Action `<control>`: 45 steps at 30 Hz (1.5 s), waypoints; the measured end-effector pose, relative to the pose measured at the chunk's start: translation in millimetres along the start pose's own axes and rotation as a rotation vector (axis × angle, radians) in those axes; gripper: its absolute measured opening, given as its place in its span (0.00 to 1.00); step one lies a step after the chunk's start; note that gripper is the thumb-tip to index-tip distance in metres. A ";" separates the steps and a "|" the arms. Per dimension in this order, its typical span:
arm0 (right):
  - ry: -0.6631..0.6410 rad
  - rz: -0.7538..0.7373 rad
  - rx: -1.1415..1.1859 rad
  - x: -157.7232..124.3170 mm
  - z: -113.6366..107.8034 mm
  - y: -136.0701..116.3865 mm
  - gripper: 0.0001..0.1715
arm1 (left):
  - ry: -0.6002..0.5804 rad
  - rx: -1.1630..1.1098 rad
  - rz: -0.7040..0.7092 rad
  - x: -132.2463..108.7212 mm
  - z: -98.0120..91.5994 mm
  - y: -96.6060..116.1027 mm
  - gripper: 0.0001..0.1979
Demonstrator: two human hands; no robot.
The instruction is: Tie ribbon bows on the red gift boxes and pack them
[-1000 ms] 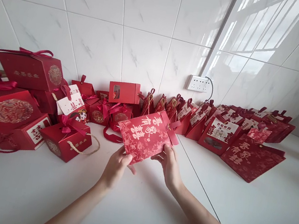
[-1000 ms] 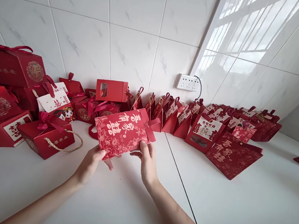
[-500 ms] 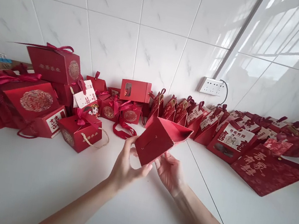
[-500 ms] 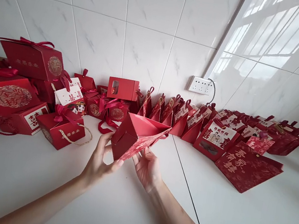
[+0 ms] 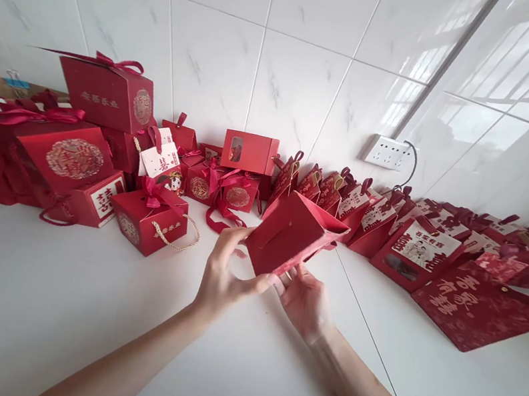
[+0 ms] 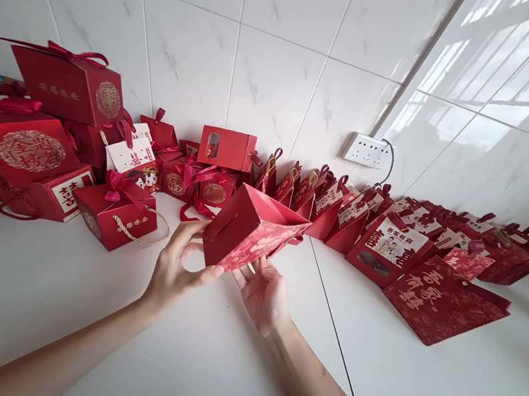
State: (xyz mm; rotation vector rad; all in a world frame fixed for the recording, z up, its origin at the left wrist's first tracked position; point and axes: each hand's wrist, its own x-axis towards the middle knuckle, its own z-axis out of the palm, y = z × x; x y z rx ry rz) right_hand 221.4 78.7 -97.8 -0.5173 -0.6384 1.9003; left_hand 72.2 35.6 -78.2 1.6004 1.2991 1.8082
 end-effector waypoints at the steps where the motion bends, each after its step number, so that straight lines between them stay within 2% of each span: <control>1: 0.015 -0.012 -0.019 -0.1 0.6 -0.9 0.09 | 0.003 -0.014 -0.057 1.3 -0.5 0.7 0.28; 3: 0.047 -0.054 -0.076 -0.4 2.0 -2.0 0.07 | 0.018 -0.039 -0.190 4.4 -1.6 0.9 0.25; 8: 0.193 -0.261 -0.407 -2.2 3.9 -1.2 0.22 | 0.003 -0.130 -0.528 11.0 -3.2 -5.4 0.26; 12: 0.316 -0.473 -0.565 -1.8 1.9 -4.4 0.25 | -0.081 -0.134 -0.616 9.9 -2.2 -9.0 0.28; 16: 0.312 -0.595 -0.587 2.2 -1.8 -12.3 0.24 | -0.278 -0.169 -0.680 4.8 2.9 -6.0 0.30; 18: 0.306 -0.598 -0.577 3.8 -2.9 -15.4 0.23 | -0.366 -0.172 -0.685 2.2 5.8 -5.7 0.31; 20: 0.305 -0.586 -0.543 4.7 -3.0 -16.9 0.21 | -0.399 -0.146 -0.677 0.3 7.3 -7.1 0.31; 26: 0.240 -0.558 -0.458 5.9 -1.8 -15.9 0.19 | -0.399 -0.095 -0.575 -0.1 5.2 -8.8 0.30; 32: 0.270 -0.552 -0.429 7.7 -5.7 -14.4 0.21 | -0.405 -0.058 -0.513 -3.6 5.1 -4.3 0.30; 37: 0.288 -0.569 -0.396 6.2 -6.4 -12.4 0.19 | -0.383 0.062 -0.357 -10.6 5.5 -11.1 0.38; 40: 0.276 -0.569 -0.398 5.4 -5.5 -12.2 0.18 | -0.375 0.074 -0.321 -11.2 5.0 -13.8 0.40; 45: 0.269 -0.567 -0.415 5.5 -4.6 -12.8 0.19 | -0.385 0.045 -0.303 -9.4 4.1 -13.1 0.37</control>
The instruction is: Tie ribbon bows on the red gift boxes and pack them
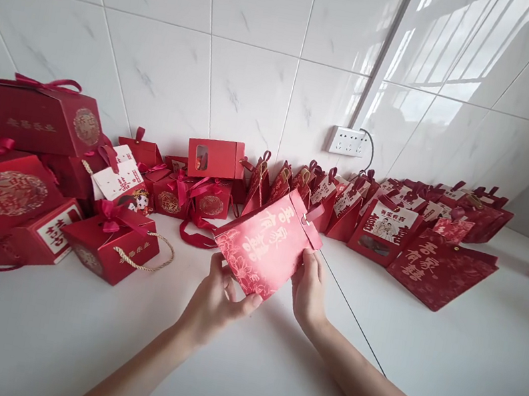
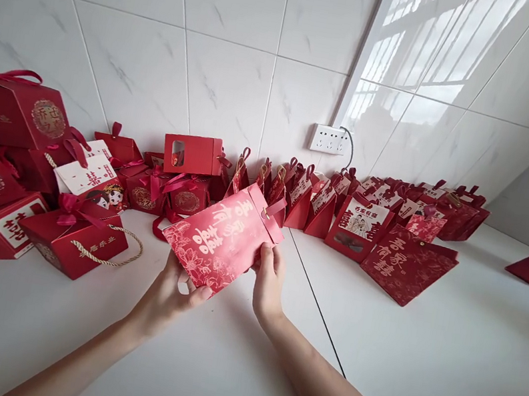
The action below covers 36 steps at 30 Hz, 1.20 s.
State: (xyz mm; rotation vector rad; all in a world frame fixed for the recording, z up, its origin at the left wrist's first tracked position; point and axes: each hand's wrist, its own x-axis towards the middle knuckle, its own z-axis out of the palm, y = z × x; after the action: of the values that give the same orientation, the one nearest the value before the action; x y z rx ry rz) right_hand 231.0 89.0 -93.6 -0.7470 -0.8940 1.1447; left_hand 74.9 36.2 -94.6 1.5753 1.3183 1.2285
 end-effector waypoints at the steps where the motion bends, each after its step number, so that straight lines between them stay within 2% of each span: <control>1: 0.003 -0.003 0.004 0.1 0.1 0.1 0.20 | -0.002 -0.001 0.001 0.0 0.0 0.1 0.37; 8: -0.015 0.040 0.072 -0.4 -0.5 1.9 0.16 | 0.050 0.121 0.056 -2.3 0.0 -0.7 0.36; 16: -0.030 0.104 0.154 -0.8 -2.0 2.4 0.18 | 0.078 0.268 0.091 -2.7 -1.4 2.8 0.35; 23: -0.062 0.107 0.171 0.4 -0.4 1.3 0.18 | 0.106 0.290 0.108 -3.1 -0.8 3.2 0.33; 27: -0.059 0.100 0.179 1.0 -0.8 2.7 0.20 | 0.093 0.213 0.091 -2.9 -1.4 2.2 0.36; 31: -0.126 0.077 0.090 1.7 -3.7 5.9 0.22 | 0.078 0.004 -0.022 -0.4 -3.6 7.2 0.36; 36: -0.161 0.091 0.008 1.8 -5.2 10.9 0.23 | 0.127 -0.091 -0.061 3.3 -7.0 9.6 0.35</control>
State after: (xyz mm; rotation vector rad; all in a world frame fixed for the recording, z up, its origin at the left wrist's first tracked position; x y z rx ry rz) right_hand 231.2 93.3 -105.0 -0.7026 -0.9972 1.3019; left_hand 70.9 37.2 -82.9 1.4030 1.3597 1.3501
